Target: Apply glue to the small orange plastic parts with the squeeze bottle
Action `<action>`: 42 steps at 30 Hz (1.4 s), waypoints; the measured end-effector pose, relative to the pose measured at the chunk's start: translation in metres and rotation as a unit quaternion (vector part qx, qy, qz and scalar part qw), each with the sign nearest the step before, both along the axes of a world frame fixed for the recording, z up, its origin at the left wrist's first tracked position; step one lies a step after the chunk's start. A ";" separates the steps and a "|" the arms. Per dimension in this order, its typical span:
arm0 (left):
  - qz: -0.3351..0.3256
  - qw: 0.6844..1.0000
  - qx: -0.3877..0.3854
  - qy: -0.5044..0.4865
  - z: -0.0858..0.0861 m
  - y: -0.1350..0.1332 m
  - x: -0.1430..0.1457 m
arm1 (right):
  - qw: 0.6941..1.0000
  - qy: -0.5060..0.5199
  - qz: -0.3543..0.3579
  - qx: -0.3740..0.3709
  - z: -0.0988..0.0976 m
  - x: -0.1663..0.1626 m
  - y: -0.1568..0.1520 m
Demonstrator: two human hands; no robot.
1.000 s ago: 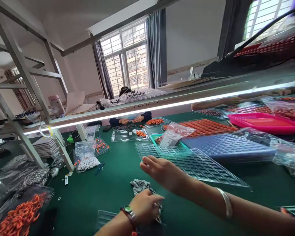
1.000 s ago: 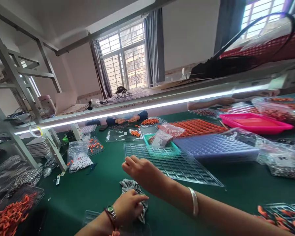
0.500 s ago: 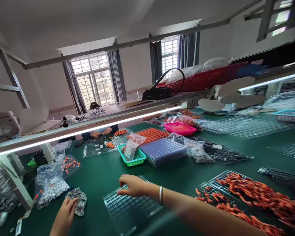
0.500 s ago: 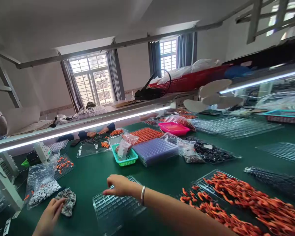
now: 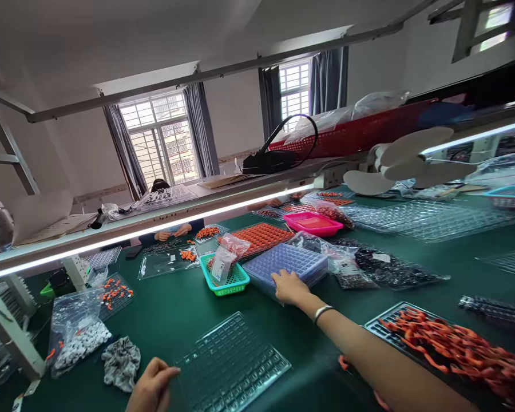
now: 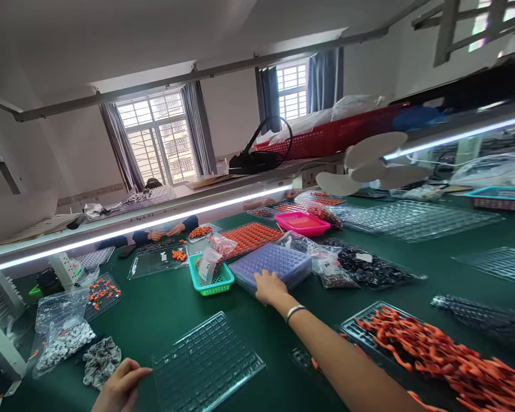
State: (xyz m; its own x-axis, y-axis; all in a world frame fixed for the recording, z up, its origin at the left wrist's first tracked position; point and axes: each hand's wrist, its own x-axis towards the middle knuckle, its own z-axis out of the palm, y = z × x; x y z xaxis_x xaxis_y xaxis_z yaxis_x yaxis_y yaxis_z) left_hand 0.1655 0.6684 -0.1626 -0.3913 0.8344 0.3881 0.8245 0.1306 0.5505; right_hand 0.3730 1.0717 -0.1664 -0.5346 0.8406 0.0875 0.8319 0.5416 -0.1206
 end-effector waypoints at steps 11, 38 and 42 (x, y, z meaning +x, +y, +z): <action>-0.030 0.967 -0.238 0.085 0.018 0.223 0.060 | 0.982 0.010 0.182 -0.046 0.004 0.098 0.000; -0.120 0.949 -0.291 0.001 -0.017 0.290 0.095 | 0.952 0.082 0.256 -0.143 0.000 0.035 -0.008; -0.109 0.954 -0.279 -0.022 -0.022 0.289 0.097 | 0.950 0.070 0.241 -0.183 -0.001 0.032 -0.002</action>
